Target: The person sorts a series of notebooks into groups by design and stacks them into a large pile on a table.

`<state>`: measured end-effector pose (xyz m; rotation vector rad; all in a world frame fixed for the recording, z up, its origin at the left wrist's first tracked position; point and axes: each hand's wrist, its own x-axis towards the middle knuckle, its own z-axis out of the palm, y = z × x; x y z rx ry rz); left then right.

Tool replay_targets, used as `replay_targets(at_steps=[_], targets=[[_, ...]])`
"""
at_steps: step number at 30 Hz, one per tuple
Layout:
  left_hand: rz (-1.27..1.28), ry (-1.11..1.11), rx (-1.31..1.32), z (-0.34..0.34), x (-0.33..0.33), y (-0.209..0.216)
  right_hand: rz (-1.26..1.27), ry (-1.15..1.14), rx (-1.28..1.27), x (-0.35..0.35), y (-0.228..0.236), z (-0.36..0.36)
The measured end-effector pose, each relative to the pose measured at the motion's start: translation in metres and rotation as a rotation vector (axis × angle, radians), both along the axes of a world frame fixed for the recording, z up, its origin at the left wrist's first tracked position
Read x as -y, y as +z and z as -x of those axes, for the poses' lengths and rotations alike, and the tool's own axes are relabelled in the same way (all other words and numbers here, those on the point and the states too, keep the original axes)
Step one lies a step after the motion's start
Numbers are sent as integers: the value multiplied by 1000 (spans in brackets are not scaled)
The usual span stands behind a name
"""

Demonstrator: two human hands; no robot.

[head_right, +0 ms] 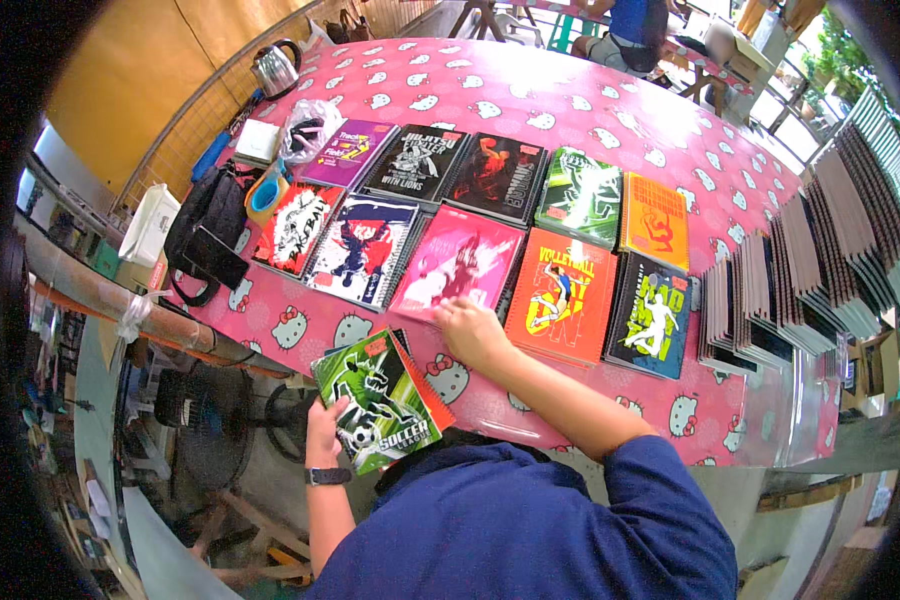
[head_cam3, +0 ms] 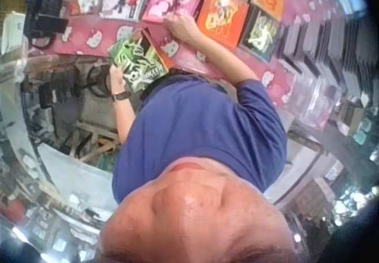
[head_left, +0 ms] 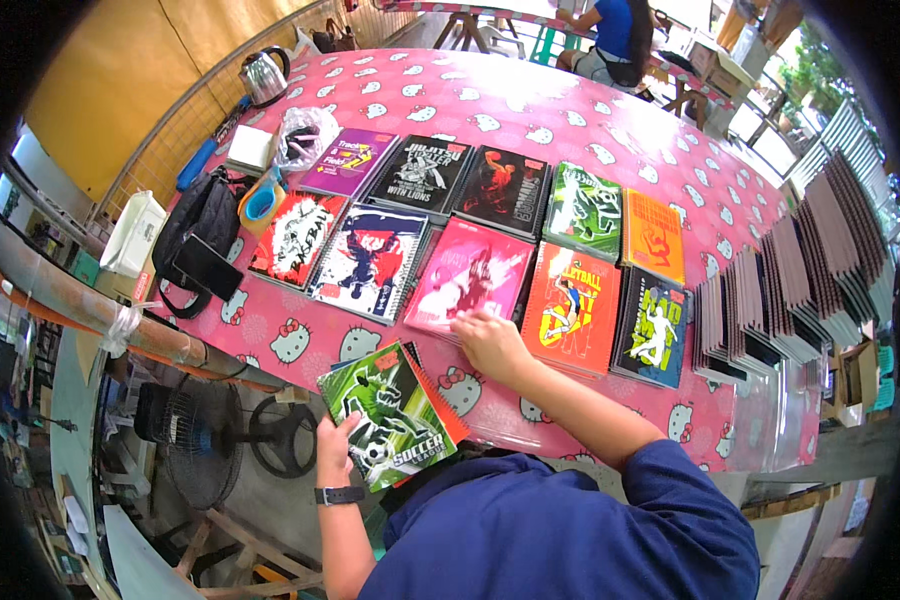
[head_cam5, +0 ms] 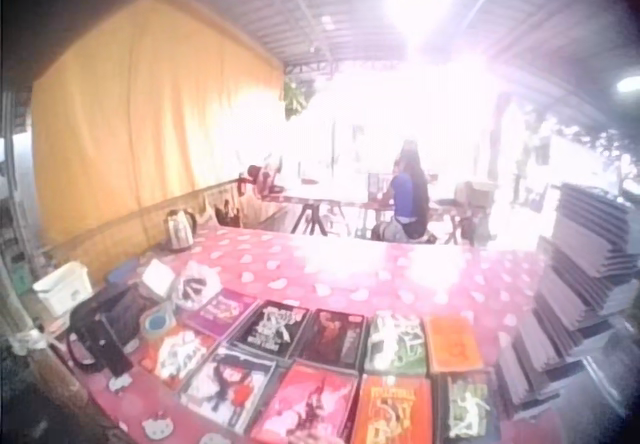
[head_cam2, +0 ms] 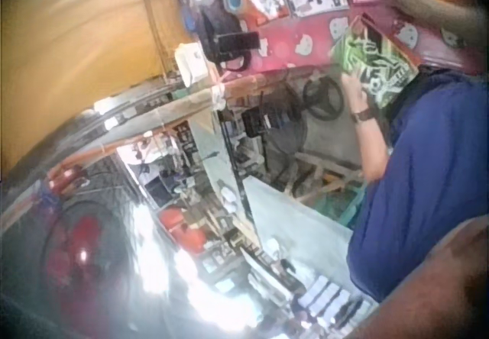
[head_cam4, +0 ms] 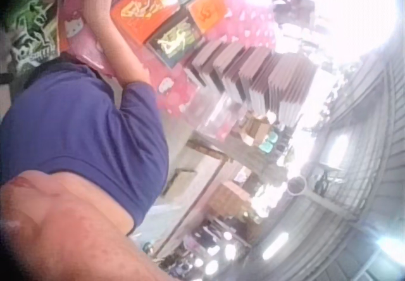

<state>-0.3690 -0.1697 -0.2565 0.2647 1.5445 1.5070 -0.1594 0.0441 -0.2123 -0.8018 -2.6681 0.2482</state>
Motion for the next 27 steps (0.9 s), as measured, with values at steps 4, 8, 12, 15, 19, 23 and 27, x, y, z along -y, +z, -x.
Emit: replay_targets(at_steps=[4,8,12,15,19,23,27], targets=[[-129,2,280,21,-2,-6,499,623,-213,49,50,-5],[-18,-194,-47,38,-5,-7,619,81,-148,-39,66,41],[-50,-123,28,48,-21,26,-296,-453,90,-200,-15,17],[-56,-10,-33,94,-6,9,-169,-397,218,-213,-16,35],[-61,55,-5,134,-1,-9,-365,-265,-17,-198,-19,28],[-102,84,31,155,-4,-8,-292,-393,227,-171,-22,54],[-116,29,68,168,-9,-16,-327,-314,-10,-161,10,47]])
